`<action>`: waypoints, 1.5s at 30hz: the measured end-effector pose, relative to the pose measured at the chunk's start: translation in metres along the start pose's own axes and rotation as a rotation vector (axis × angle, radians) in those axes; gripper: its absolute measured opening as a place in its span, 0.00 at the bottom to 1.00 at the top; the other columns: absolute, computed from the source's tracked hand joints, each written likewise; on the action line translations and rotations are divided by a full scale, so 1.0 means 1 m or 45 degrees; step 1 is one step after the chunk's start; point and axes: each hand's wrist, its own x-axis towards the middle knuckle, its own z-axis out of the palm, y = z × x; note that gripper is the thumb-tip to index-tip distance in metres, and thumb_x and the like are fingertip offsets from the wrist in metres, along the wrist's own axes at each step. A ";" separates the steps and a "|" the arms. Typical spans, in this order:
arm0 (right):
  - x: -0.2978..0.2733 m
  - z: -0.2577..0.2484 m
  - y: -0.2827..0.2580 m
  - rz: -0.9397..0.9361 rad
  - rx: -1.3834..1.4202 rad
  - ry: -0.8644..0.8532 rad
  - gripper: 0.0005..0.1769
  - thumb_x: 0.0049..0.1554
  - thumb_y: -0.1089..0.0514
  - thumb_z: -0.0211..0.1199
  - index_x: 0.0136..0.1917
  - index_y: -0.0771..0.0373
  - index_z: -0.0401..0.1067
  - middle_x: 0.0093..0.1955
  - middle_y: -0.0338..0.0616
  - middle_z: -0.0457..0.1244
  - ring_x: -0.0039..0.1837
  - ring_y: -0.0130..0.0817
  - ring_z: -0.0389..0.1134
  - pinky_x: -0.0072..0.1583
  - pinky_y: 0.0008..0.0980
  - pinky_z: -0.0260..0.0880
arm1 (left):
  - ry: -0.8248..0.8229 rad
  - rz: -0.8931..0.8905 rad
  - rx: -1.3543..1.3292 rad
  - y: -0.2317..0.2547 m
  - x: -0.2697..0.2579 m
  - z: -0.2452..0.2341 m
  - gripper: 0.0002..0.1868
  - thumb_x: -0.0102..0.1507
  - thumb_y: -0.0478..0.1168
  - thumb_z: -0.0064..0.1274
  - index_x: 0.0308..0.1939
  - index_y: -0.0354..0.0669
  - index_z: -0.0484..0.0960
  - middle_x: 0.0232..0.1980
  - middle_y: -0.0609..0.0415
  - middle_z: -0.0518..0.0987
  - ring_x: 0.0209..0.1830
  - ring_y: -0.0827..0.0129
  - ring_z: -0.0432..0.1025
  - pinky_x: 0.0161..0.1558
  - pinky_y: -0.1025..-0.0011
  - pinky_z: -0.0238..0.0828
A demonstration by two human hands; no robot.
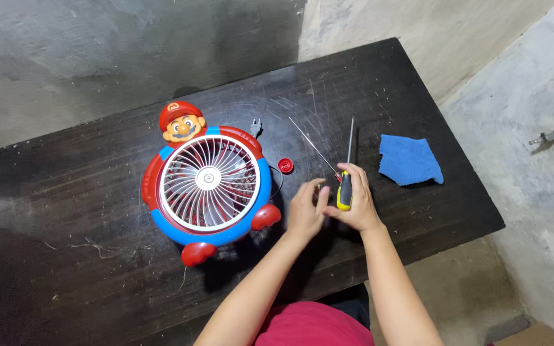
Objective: The person disassembles a Mario-themed electric fan on a dark wooden table. They remove the front grille, unscrew the central cap, and detach the fan blades using a screwdriver. The person then flips the fan over and continues to remove screws from the rear housing.
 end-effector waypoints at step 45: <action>-0.009 0.005 0.049 0.380 -0.446 0.270 0.17 0.54 0.59 0.71 0.57 0.63 0.79 0.58 0.49 0.70 0.58 0.50 0.69 0.61 0.42 0.69 | -0.547 0.531 0.762 0.003 -0.003 0.016 0.43 0.63 0.55 0.55 0.76 0.37 0.59 0.79 0.46 0.60 0.81 0.52 0.50 0.75 0.38 0.37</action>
